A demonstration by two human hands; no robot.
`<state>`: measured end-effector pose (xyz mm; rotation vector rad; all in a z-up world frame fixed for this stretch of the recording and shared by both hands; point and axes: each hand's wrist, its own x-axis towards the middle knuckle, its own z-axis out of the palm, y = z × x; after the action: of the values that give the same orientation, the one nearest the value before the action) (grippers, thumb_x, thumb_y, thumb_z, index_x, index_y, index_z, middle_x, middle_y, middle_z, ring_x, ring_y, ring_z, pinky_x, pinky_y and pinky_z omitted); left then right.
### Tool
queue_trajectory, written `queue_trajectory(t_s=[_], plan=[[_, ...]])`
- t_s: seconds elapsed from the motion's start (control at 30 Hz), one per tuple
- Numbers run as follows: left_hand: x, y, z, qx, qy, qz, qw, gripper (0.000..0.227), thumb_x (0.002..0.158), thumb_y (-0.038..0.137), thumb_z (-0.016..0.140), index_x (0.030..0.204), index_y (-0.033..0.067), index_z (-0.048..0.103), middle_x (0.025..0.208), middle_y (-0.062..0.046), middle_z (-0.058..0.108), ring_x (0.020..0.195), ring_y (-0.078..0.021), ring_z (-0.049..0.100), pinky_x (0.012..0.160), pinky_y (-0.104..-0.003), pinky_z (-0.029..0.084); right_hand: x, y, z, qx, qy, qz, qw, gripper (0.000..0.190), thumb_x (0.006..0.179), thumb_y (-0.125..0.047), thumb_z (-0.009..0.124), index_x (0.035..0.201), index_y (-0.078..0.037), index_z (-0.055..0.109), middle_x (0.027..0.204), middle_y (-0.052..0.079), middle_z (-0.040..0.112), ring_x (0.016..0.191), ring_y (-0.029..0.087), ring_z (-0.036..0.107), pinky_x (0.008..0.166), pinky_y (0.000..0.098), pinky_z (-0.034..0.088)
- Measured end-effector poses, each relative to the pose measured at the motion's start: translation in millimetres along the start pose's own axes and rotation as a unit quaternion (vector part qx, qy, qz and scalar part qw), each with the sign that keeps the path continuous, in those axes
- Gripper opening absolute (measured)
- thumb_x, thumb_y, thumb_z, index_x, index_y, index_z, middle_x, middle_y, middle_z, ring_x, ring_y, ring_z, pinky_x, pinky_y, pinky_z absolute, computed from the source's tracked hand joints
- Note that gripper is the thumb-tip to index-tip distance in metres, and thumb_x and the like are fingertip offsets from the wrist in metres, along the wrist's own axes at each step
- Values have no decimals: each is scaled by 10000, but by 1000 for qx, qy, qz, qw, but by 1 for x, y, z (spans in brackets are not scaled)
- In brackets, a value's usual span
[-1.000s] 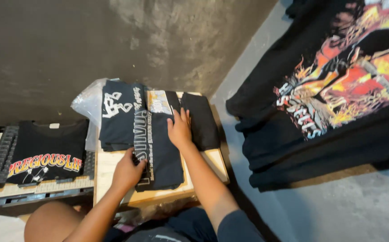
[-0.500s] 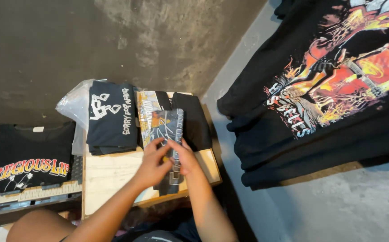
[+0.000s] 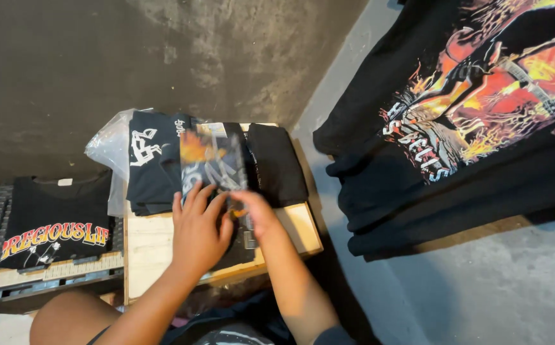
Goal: Folding and stacking black graphic t-shirts on a table
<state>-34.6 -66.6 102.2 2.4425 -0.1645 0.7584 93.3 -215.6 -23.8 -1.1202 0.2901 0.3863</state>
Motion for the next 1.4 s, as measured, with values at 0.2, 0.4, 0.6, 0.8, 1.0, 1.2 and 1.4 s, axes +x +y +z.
queue_trajectory(t_s=[0.2, 0.4, 0.6, 0.8, 1.0, 1.2, 1.4], plan=[[-26, -51, 46, 63, -183, -15, 981, 376, 906, 229, 607, 1270, 198, 696, 1519, -79, 537, 1522, -346, 368, 1189, -650, 303, -96, -24, 39, -448, 83, -123, 881, 789, 812, -225, 777, 1507, -34, 455, 1388, 268, 587, 1309, 369, 560, 1064, 456, 505], [-10, -82, 77, -194, -37, -16, 980, 287, 870, 90, 632, 1109, 191, 756, 1071, -82, 742, 1120, -336, 685, 1003, -455, 507, -74, -5, 21, -274, -39, -213, 937, 438, 952, -29, 603, 1387, -77, 583, 1128, 205, 694, 896, 278, 719, 698, 348, 642], [-21, -97, 52, -178, -14, -79, 981, 318, 884, 91, 638, 1177, 159, 741, 1104, -117, 734, 1137, -337, 678, 1032, -445, 502, -61, 0, 3, -449, 78, -314, 833, 342, 871, -117, 723, 1209, -168, 724, 1188, 83, 678, 1116, 296, 700, 835, 373, 616], [-46, -91, 65, -36, -11, -120, 992, 399, 772, 172, 753, 1167, 140, 710, 1206, -135, 634, 1108, -388, 644, 983, -483, 533, -4, 1, 5, -489, 155, -126, 849, 711, 778, -529, 821, 1336, -127, 640, 1157, 142, 729, 1131, 281, 697, 900, 389, 595], [-51, -90, 56, -105, -56, -281, 952, 670, 804, 211, 772, 1378, -26, 523, 1189, -290, 615, 1140, -493, 644, 1015, -540, 509, -10, -34, 49, -232, 55, -29, 971, 633, 784, -375, 850, 1268, -17, 654, 1025, 169, 724, 1003, 285, 691, 936, 606, 471], [-48, -114, 69, -137, -198, -415, 878, 830, 788, 493, 787, 1465, 108, 502, 1179, -222, 734, 1181, -396, 677, 997, -507, 520, 84, -7, -8, -134, -61, -29, 989, 379, 754, -15, 853, 1031, -40, 595, 882, 153, 737, 821, 292, 753, 695, 501, 610], [-32, -77, 23, -327, -174, -404, 837, 431, 752, 210, 817, 1143, 100, 671, 1079, -69, 788, 989, -186, 704, 895, -319, 497, -23, -44, 30, -279, -51, -207, 936, 563, 802, -140, 772, 1323, -101, 566, 1266, 69, 681, 1125, 159, 633, 1010, 333, 493]])
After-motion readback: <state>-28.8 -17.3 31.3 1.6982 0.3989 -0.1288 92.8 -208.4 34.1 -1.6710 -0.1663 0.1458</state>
